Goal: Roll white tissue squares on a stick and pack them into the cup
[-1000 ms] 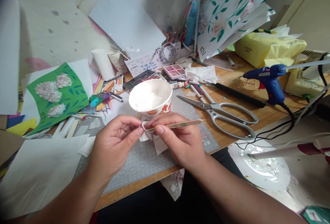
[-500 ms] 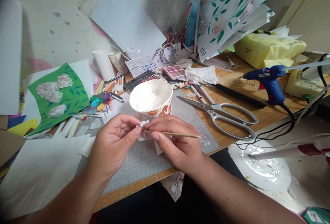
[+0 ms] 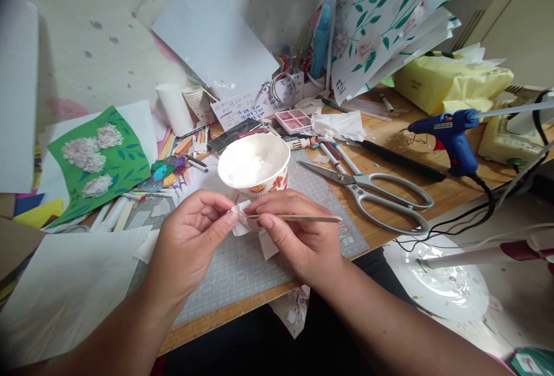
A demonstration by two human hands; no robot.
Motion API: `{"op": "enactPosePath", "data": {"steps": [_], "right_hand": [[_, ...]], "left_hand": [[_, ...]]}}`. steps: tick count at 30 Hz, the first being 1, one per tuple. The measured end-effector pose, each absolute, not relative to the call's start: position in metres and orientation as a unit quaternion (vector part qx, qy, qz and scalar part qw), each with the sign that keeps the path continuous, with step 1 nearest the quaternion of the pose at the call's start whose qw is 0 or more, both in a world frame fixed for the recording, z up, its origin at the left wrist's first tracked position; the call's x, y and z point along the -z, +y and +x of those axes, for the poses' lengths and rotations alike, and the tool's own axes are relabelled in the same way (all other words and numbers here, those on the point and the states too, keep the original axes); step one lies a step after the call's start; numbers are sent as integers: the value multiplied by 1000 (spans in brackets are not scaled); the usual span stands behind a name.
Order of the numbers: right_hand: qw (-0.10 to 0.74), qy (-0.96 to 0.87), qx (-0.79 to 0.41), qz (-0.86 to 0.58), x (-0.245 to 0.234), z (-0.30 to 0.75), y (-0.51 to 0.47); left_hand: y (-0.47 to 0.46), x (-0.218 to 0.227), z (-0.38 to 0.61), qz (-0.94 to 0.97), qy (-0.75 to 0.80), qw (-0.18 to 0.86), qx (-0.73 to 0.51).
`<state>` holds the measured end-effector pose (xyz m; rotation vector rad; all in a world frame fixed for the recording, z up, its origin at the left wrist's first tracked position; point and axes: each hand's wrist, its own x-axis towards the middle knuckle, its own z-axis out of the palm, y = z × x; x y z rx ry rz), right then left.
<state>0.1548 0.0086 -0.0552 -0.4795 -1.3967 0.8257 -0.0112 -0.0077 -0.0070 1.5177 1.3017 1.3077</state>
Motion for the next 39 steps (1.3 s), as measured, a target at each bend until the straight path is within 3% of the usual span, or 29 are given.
{"op": "enactPosePath", "data": {"steps": [20,39], "right_hand": [[690,-532,-467,-151,59,154,11],[687,-555,-450,-134,57,154,11]], "left_hand": [[-11,9,-22,729,419,245,-484],[-9,7,-17,737,441,194,-474]]}}
